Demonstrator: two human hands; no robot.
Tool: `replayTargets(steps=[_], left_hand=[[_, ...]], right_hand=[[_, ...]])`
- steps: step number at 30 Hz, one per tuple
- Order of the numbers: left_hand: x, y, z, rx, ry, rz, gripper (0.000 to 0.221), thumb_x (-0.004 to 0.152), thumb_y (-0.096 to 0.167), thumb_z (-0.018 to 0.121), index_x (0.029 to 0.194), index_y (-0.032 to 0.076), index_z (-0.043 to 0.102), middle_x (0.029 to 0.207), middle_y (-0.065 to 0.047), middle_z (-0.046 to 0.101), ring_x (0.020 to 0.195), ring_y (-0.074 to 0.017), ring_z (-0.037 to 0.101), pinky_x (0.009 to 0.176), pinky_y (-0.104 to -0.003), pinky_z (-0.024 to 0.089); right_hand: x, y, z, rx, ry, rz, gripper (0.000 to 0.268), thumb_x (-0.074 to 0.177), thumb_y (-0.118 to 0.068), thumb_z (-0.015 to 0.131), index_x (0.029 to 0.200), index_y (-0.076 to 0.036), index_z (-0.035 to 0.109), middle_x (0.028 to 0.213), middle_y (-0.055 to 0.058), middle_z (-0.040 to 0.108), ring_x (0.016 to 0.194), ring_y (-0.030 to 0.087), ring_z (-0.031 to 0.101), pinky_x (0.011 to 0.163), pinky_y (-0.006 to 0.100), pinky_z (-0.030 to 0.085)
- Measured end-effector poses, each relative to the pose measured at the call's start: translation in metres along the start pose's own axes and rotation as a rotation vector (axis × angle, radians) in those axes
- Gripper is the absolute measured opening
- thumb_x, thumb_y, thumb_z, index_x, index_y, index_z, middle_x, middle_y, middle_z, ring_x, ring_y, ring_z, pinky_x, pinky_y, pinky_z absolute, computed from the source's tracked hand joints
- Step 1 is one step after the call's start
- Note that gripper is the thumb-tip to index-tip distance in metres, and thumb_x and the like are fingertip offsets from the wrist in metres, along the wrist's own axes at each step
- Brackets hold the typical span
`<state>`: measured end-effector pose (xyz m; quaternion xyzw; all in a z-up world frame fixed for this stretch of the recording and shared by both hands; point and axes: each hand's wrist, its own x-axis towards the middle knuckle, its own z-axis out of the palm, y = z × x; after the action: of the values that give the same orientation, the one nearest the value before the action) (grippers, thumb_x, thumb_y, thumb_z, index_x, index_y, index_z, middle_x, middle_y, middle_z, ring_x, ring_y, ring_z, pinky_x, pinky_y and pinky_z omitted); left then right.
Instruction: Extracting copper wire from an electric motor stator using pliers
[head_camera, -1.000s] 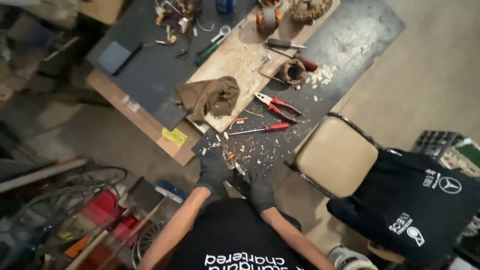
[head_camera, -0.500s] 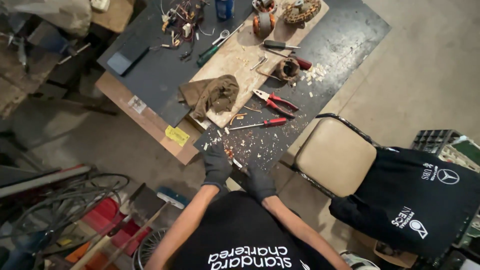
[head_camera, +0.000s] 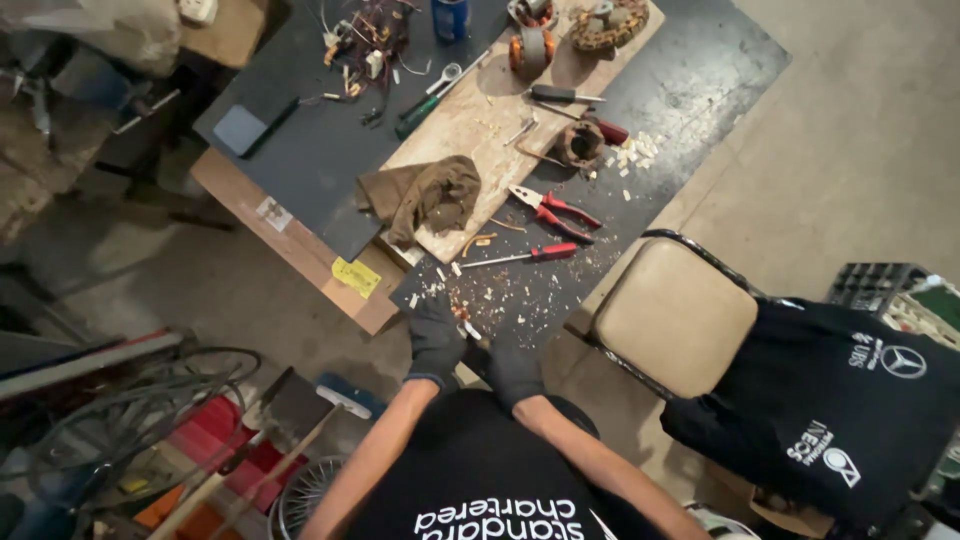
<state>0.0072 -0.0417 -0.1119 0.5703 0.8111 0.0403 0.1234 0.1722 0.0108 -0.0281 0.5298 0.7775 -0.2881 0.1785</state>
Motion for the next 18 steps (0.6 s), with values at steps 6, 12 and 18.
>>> replayTargets(steps=[6,12,18], left_hand=[[0.000,0.013,-0.005,0.041,0.014,-0.125,0.084,0.082,0.038,0.067,0.153,0.002,0.040,0.146,-0.029,0.043,0.134,-0.0517,0.041,0.097,-0.067,0.052],[-0.011,0.017,-0.049,-0.085,-0.117,-0.146,0.094,0.073,0.038,0.076,0.146,-0.009,0.040,0.141,-0.035,0.050,0.127,-0.0509,0.054,0.095,-0.055,0.055],[-0.016,0.016,-0.041,0.058,0.058,-0.076,0.094,0.078,0.046,0.063,0.156,0.001,0.036,0.152,-0.038,0.038,0.105,-0.0486,0.061,0.069,-0.053,0.061]], right_hand=[[0.013,0.019,0.026,-0.272,0.262,-0.379,0.059,0.072,-0.064,0.072,0.110,-0.019,0.070,0.113,0.011,0.066,0.109,0.033,0.061,0.099,0.049,0.049],[0.018,0.055,0.106,-0.196,0.268,-0.290,0.047,0.097,-0.049,0.053,0.123,-0.015,0.070,0.117,0.016,0.068,0.115,0.033,0.060,0.111,0.043,0.043],[-0.003,0.038,0.074,-0.465,0.496,-0.373,0.017,0.097,-0.023,0.053,0.104,-0.016,0.067,0.088,0.009,0.061,0.081,0.029,0.063,0.057,0.037,0.054]])
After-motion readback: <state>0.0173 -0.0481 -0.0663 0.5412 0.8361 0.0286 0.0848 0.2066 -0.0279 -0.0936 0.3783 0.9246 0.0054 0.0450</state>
